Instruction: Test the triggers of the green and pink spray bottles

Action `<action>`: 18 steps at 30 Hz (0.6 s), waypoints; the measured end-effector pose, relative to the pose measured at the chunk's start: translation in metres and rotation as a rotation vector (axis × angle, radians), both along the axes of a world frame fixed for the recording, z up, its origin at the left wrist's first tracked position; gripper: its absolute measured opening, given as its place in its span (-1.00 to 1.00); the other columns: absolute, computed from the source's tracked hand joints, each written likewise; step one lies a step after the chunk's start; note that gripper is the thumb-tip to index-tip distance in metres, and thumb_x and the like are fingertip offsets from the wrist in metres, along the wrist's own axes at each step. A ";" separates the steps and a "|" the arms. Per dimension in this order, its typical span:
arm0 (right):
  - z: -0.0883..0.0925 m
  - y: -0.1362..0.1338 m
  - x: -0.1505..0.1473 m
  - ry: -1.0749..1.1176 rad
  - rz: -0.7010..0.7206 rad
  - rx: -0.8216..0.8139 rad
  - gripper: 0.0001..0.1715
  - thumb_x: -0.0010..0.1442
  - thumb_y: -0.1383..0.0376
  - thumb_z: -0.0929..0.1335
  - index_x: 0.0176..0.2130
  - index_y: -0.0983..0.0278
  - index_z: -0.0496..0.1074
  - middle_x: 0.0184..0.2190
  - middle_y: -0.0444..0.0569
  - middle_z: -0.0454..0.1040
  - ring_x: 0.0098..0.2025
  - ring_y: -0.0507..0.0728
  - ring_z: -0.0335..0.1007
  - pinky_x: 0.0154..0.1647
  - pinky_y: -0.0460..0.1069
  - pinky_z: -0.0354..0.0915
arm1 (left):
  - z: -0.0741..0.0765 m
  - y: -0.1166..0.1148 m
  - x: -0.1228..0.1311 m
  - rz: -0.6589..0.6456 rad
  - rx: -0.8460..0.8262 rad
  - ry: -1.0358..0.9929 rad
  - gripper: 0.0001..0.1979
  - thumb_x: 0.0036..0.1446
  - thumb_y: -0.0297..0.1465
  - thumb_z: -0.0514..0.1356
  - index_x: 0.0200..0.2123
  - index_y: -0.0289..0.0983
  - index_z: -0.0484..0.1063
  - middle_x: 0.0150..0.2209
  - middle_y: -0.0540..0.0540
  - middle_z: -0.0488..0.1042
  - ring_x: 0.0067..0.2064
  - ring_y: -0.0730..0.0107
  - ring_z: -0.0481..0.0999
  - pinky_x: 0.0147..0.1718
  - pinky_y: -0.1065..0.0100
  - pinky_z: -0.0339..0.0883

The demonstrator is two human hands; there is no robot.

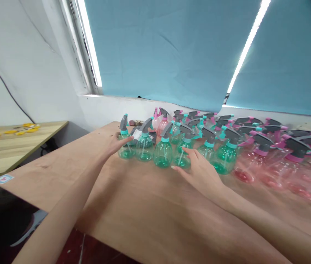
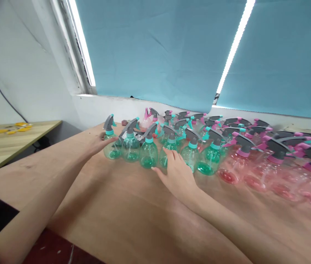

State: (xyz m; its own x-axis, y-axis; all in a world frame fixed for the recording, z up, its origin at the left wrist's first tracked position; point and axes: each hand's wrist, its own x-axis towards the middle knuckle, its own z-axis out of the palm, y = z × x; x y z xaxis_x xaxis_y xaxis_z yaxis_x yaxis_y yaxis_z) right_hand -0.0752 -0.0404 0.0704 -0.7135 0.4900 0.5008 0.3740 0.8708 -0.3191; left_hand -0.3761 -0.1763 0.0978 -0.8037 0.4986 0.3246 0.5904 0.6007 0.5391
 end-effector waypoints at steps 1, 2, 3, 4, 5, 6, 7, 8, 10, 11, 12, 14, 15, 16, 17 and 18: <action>0.000 0.001 0.000 -0.007 -0.002 -0.007 -0.36 0.22 0.05 0.32 0.17 0.31 0.21 0.06 0.20 0.42 0.06 0.37 0.41 -0.11 0.20 0.41 | -0.001 0.001 0.000 0.011 0.020 -0.010 -0.41 0.00 0.03 0.19 -0.04 -0.26 0.41 -0.10 -0.18 0.54 -0.04 0.04 0.52 -0.20 0.32 0.32; 0.001 0.002 0.000 -0.013 -0.002 -0.013 -0.37 0.22 0.05 0.32 0.16 0.30 0.22 0.05 0.19 0.43 0.04 0.36 0.42 -0.14 0.19 0.42 | -0.002 0.003 0.001 0.019 0.040 -0.018 -0.39 0.00 0.05 0.17 -0.03 -0.29 0.40 -0.09 -0.22 0.53 -0.03 0.00 0.51 -0.20 0.29 0.32; 0.002 0.002 0.000 -0.015 -0.001 -0.018 -0.38 0.22 0.05 0.32 0.16 0.29 0.22 0.05 0.17 0.43 0.03 0.35 0.44 -0.15 0.18 0.42 | -0.003 0.004 0.002 0.021 0.058 -0.026 -0.37 0.00 0.05 0.17 -0.03 -0.31 0.38 -0.08 -0.26 0.52 -0.02 -0.04 0.50 -0.19 0.26 0.31; 0.003 0.003 -0.001 -0.013 0.002 -0.020 -0.40 0.22 0.06 0.32 0.15 0.28 0.23 0.06 0.16 0.43 0.01 0.34 0.46 -0.16 0.18 0.42 | -0.003 0.005 0.002 0.018 0.071 -0.033 -0.37 -0.01 0.04 0.19 -0.03 -0.32 0.37 -0.07 -0.27 0.51 -0.02 -0.05 0.49 -0.17 0.25 0.31; 0.004 0.004 -0.002 -0.007 0.004 -0.018 -0.43 0.23 0.06 0.33 0.13 0.27 0.24 0.06 0.15 0.44 -0.02 0.33 0.47 -0.18 0.17 0.42 | -0.003 0.006 0.003 0.004 0.081 -0.043 -0.39 -0.02 0.01 0.20 -0.03 -0.30 0.37 -0.06 -0.25 0.52 -0.02 -0.05 0.49 -0.16 0.25 0.30; 0.005 0.005 -0.002 0.001 0.004 -0.012 -0.45 0.23 0.07 0.33 0.12 0.26 0.26 0.05 0.13 0.45 -0.05 0.32 0.49 -0.19 0.16 0.41 | -0.002 0.005 0.003 -0.018 0.087 -0.056 -0.43 -0.03 -0.02 0.21 -0.04 -0.28 0.37 -0.06 -0.22 0.52 -0.03 -0.02 0.50 -0.15 0.26 0.31; 0.007 0.006 -0.003 0.010 0.002 -0.003 -0.49 0.23 0.09 0.34 0.10 0.26 0.28 0.02 0.11 0.47 -0.09 0.31 0.51 -0.21 0.15 0.40 | -0.001 0.005 0.003 -0.042 0.091 -0.069 -0.46 -0.03 -0.05 0.22 -0.05 -0.26 0.38 -0.08 -0.18 0.54 -0.03 0.01 0.51 -0.14 0.27 0.31; 0.010 0.008 -0.004 0.017 -0.003 0.009 -0.52 0.23 0.10 0.34 0.07 0.25 0.30 -0.01 0.10 0.49 -0.14 0.29 0.53 -0.23 0.14 0.40 | 0.000 0.003 0.002 -0.064 0.095 -0.080 -0.48 -0.02 -0.08 0.22 -0.05 -0.25 0.39 -0.09 -0.16 0.55 -0.04 0.03 0.51 -0.14 0.28 0.32; 0.016 0.013 -0.004 0.036 -0.021 0.034 -0.61 0.24 0.11 0.34 0.00 0.25 0.36 -0.10 0.05 0.53 -0.26 0.24 0.54 -0.28 0.11 0.37 | 0.002 0.001 0.000 -0.095 0.105 -0.094 -0.50 -0.03 -0.11 0.22 -0.04 -0.25 0.39 -0.10 -0.14 0.56 -0.05 0.05 0.52 -0.14 0.28 0.34; 0.019 0.017 -0.004 0.050 -0.034 0.048 -0.64 0.24 0.12 0.34 -0.04 0.25 0.38 -0.13 0.03 0.54 -0.31 0.22 0.53 -0.32 0.10 0.36 | 0.003 0.001 -0.001 -0.107 0.110 -0.097 -0.49 -0.04 -0.11 0.23 -0.04 -0.25 0.39 -0.11 -0.14 0.56 -0.05 0.04 0.52 -0.14 0.27 0.34; 0.023 0.020 -0.003 0.070 -0.048 0.063 -0.68 0.24 0.12 0.34 -0.07 0.25 0.40 -0.16 0.02 0.55 -0.34 0.20 0.52 -0.34 0.08 0.34 | 0.003 0.000 -0.003 -0.118 0.117 -0.098 -0.49 -0.04 -0.11 0.23 -0.05 -0.24 0.40 -0.10 -0.14 0.56 -0.05 0.03 0.52 -0.13 0.26 0.35; 0.032 0.029 -0.002 0.130 -0.076 0.102 -0.72 0.25 0.13 0.34 -0.12 0.24 0.42 -0.16 0.01 0.54 -0.37 0.17 0.51 -0.37 0.05 0.31 | 0.002 0.001 -0.004 -0.139 0.136 -0.095 -0.48 -0.04 -0.07 0.22 -0.05 -0.23 0.41 -0.08 -0.13 0.56 -0.01 0.02 0.51 -0.09 0.25 0.36; 0.037 0.034 -0.002 0.163 -0.086 0.123 -0.72 0.25 0.13 0.33 -0.12 0.25 0.43 -0.15 0.02 0.54 -0.36 0.17 0.51 -0.37 0.05 0.31 | 0.001 0.002 -0.003 -0.148 0.149 -0.090 -0.48 -0.02 -0.05 0.21 -0.04 -0.22 0.41 -0.06 -0.12 0.55 0.01 0.03 0.51 -0.06 0.25 0.35; 0.041 0.039 -0.002 0.192 -0.094 0.143 -0.72 0.26 0.12 0.33 -0.12 0.25 0.43 -0.12 0.04 0.52 -0.36 0.17 0.50 -0.36 0.05 0.31 | 0.000 0.002 -0.002 -0.151 0.164 -0.084 -0.46 0.01 -0.03 0.19 -0.01 -0.22 0.40 -0.03 -0.13 0.54 0.04 0.03 0.49 -0.03 0.25 0.35; 0.046 0.044 -0.002 0.212 -0.100 0.159 -0.69 0.26 0.12 0.32 -0.10 0.26 0.43 -0.09 0.06 0.51 -0.35 0.18 0.51 -0.35 0.06 0.32 | -0.001 0.001 0.000 -0.145 0.180 -0.075 -0.43 0.03 -0.02 0.17 0.04 -0.23 0.37 0.02 -0.15 0.52 0.07 0.03 0.47 0.00 0.24 0.34; 0.051 0.049 -0.003 0.219 -0.107 0.173 -0.66 0.27 0.11 0.32 -0.07 0.27 0.43 -0.06 0.09 0.50 -0.33 0.19 0.51 -0.32 0.08 0.33 | -0.001 -0.001 0.004 -0.128 0.194 -0.063 -0.38 0.05 -0.01 0.15 0.10 -0.24 0.33 0.08 -0.18 0.47 0.12 0.01 0.44 0.04 0.21 0.32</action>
